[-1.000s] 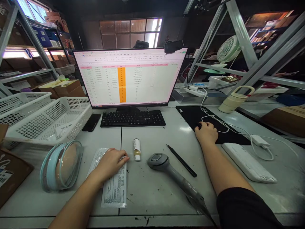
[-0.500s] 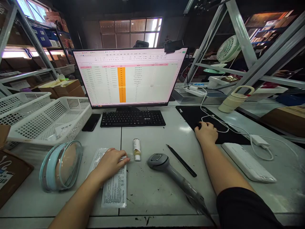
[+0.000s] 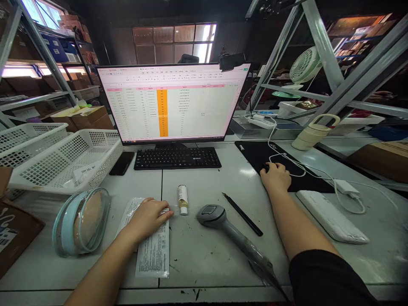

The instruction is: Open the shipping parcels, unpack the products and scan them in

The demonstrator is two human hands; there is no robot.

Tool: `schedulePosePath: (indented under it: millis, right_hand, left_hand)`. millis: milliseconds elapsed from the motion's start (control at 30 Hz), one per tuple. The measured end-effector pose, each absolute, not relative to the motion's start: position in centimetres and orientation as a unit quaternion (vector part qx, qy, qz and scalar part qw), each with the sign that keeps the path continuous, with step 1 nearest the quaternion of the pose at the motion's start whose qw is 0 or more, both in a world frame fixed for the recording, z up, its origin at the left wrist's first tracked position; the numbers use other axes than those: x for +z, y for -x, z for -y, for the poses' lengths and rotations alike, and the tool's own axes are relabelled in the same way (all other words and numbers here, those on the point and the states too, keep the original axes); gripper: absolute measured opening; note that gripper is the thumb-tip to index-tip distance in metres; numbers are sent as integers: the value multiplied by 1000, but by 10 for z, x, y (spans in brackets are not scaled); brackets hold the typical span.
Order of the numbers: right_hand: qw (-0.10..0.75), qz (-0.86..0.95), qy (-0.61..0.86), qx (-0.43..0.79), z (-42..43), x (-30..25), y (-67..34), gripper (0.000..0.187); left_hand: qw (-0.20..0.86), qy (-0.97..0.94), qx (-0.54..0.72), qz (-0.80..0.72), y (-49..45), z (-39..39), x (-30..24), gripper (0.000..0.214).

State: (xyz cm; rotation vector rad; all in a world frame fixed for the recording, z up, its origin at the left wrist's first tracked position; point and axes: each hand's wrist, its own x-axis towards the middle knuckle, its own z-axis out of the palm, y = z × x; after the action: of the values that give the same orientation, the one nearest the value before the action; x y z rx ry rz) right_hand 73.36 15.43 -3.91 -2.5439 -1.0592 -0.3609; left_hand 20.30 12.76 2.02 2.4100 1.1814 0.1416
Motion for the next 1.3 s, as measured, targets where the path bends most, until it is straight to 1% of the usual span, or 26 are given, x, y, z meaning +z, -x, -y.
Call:
schedulePosePath:
  millis: [633, 700, 767, 867, 933, 1033, 1167, 1300]
  right_hand:
    - [202, 373, 894, -145, -157, -47, -739, 47]
    - [216, 369, 890, -161, -155, -48, -737, 49]
    - [238, 371, 874, -206, -155, -46, -733, 52]
    - [253, 449, 823, -240, -164, -37, -719, 47]
    - [238, 551, 773, -207, -179, -30, -702, 43]
    - [200, 671, 696, -161, -208, -25, -667, 44]
    - [176, 711, 668, -132, -234, -31, -624, 49]
    - [171, 710, 671, -128, -241, -33, -609, 43]
  left_hand:
    - [213, -877, 37, -428, -204, -129, 18, 31]
    - [213, -880, 37, -424, -203, -130, 17, 32]
    - [210, -881, 36, -422, -203, -130, 17, 32]
    - [212, -880, 35, -424, -202, -129, 18, 32]
    - [219, -879, 30, -423, -202, -129, 19, 32]
    - [221, -880, 24, -420, -200, -130, 19, 32]
    - [220, -877, 30, -427, -199, -131, 17, 33]
    - [216, -878, 31, -426, -200, -131, 18, 32]
